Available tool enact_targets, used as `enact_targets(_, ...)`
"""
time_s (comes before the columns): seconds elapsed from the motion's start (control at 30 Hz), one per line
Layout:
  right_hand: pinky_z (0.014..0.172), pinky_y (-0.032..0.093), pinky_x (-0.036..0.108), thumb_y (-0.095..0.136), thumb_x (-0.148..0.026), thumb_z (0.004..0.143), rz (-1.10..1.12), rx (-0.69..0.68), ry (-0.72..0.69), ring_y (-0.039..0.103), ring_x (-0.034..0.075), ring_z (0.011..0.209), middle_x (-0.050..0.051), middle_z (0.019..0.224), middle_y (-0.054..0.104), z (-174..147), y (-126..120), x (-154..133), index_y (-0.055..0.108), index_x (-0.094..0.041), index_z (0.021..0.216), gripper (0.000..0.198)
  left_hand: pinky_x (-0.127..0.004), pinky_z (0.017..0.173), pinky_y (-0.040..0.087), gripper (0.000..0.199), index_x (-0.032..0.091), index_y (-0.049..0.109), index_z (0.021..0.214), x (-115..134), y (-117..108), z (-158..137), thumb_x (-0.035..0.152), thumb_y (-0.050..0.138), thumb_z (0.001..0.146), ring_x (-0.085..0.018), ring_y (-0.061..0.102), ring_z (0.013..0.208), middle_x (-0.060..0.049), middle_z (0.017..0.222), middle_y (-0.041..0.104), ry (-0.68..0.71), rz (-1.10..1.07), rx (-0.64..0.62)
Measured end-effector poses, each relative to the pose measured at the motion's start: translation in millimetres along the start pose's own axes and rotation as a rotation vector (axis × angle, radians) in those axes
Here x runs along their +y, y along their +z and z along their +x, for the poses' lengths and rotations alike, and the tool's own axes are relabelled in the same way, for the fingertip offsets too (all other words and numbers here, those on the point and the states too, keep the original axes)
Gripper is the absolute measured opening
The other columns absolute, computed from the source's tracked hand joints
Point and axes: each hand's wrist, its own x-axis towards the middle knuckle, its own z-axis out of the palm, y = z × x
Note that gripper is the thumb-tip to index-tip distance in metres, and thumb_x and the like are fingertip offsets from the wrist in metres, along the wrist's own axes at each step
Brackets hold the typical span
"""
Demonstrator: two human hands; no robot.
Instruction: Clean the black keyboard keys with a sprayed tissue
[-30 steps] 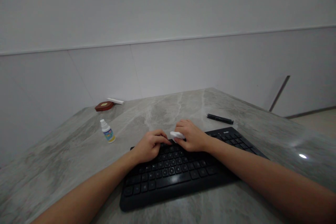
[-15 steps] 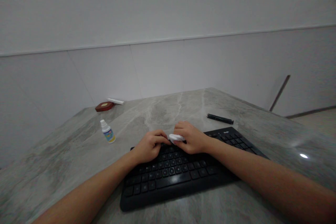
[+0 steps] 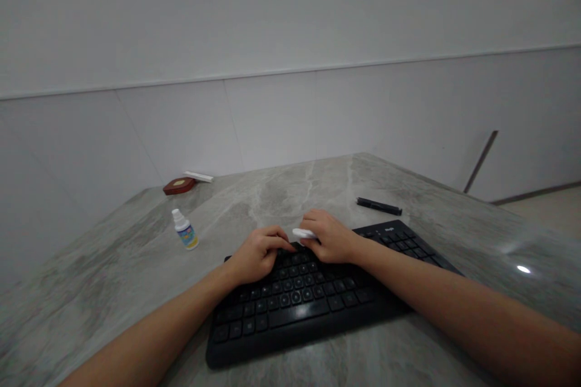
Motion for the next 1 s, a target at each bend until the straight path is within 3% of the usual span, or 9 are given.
enact_targets(0.17,0.074,0.038,0.032,0.060,-0.013,0.080,0.057,-0.029,-0.085,0.050,0.018,0.080,0.004,0.081,0.057,-1.5,-1.4,-0.5,0.059,-0.016,0.078,0.004,-0.032,0.084,0.053,0.051,0.022,0.074,0.096,-1.4,0.9,-0.4,-0.007,0.040,0.070,-0.016,0.065,0.089,-0.002,0.097,0.067,-0.004,-0.002,-0.004)
enact_targets(0.6,0.074,0.039,0.033,0.061,-0.017,0.082,0.009,-0.017,-0.021,0.052,0.020,0.080,0.005,0.079,0.059,-1.3,-0.6,0.1,0.059,-0.017,0.075,0.007,-0.032,0.084,0.053,0.051,0.021,0.074,0.095,-1.6,1.9,-0.5,-0.006,0.040,0.069,-0.016,0.065,0.089,-0.003,0.097,0.067,-0.001,-0.003,0.004)
enact_targets(1.0,0.075,0.039,0.034,0.056,-0.019,0.086,0.078,-0.038,-0.105,0.050,0.019,0.079,0.004,0.079,0.058,-2.0,-1.0,1.6,0.056,-0.018,0.077,0.009,-0.033,0.086,0.052,0.048,0.019,0.074,0.093,-0.6,1.9,0.9,-0.007,0.041,0.070,-0.017,0.064,0.091,-0.004,0.096,0.067,-0.007,-0.013,-0.010)
